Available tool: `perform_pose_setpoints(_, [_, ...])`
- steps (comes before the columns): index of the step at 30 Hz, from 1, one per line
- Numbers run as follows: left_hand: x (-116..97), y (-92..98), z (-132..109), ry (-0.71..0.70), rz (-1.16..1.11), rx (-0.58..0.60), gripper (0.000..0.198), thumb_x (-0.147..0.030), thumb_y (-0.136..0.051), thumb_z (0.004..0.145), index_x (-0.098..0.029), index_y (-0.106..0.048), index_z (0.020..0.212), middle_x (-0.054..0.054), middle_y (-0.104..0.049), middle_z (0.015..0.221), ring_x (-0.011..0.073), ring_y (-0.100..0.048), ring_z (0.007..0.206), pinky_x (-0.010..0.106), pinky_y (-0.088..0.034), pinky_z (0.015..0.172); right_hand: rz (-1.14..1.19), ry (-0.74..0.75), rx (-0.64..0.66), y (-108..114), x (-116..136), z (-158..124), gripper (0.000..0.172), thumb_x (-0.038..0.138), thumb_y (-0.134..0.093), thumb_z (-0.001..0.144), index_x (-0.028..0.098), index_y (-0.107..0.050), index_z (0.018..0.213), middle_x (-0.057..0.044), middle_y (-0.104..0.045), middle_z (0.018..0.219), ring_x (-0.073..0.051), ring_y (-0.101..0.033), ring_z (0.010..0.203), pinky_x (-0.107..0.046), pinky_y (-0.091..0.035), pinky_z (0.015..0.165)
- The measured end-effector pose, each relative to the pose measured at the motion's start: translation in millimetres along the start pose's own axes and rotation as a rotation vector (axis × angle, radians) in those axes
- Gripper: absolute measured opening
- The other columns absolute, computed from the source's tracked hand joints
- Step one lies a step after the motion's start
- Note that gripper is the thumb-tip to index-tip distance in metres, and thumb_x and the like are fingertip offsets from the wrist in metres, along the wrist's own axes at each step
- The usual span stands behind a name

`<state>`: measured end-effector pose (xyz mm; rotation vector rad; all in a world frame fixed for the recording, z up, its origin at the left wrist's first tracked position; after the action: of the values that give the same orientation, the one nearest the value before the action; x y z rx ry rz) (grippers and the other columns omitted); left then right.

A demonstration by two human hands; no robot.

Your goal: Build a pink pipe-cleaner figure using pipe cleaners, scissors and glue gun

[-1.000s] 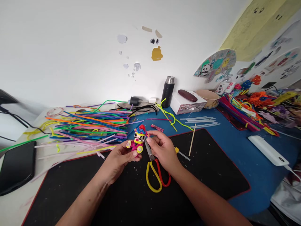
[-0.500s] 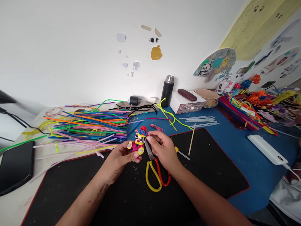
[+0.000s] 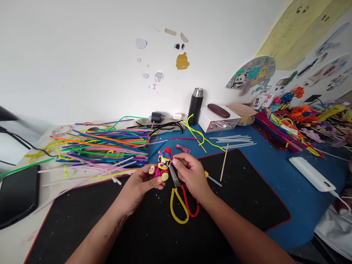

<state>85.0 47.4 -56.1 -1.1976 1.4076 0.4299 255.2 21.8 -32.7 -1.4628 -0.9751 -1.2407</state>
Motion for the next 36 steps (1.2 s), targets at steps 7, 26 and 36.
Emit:
perform_pose_setpoints(7, [2.2,2.5,-0.7,-0.001,0.027,0.006,0.036,-0.039,-0.102,0.07,-0.018,-0.08,0.089,0.001,-0.076,0.082,0.0144,-0.071,0.072,0.024,-0.061,0.069,0.002,0.004,0.0,0.7,-1.1,0.4,0.036,0.054,-0.083,0.086,0.02,-0.073,0.094,0.01,-0.04,0.056,-0.008,-0.03,0.045,-0.025,-0.024,0.044])
perform_pose_setpoints(26, [2.4,4.6,0.3,0.019,0.064,-0.028,0.039,-0.042,-0.103,0.066,-0.018,-0.08,0.086,0.003,-0.076,0.082,0.016,-0.071,0.071,0.027,-0.063,0.069,-0.032,-0.011,0.009,2.0,-0.5,1.1,0.038,0.058,-0.083,0.087,0.021,-0.074,0.093,0.009,-0.041,0.056,-0.009,-0.032,0.046,-0.026,-0.025,0.045])
perform_pose_setpoints(36, [2.2,4.7,-0.6,0.011,0.086,-0.01,0.036,-0.042,-0.101,0.07,-0.018,-0.08,0.087,0.003,-0.075,0.084,0.0158,-0.071,0.072,0.027,-0.063,0.07,-0.016,-0.019,0.015,0.3,0.3,0.4,0.037,0.057,-0.084,0.085,0.022,-0.074,0.091,0.009,-0.041,0.056,-0.009,-0.03,0.047,-0.026,-0.023,0.045])
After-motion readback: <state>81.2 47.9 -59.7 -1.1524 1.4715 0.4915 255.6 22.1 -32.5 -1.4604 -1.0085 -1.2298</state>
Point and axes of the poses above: each hand's wrist, its own z-axis towards the middle knuckle, its own y-axis out of the back of the hand, x = y × z, the point moved 8 cm from there along z, towards the middle knuckle
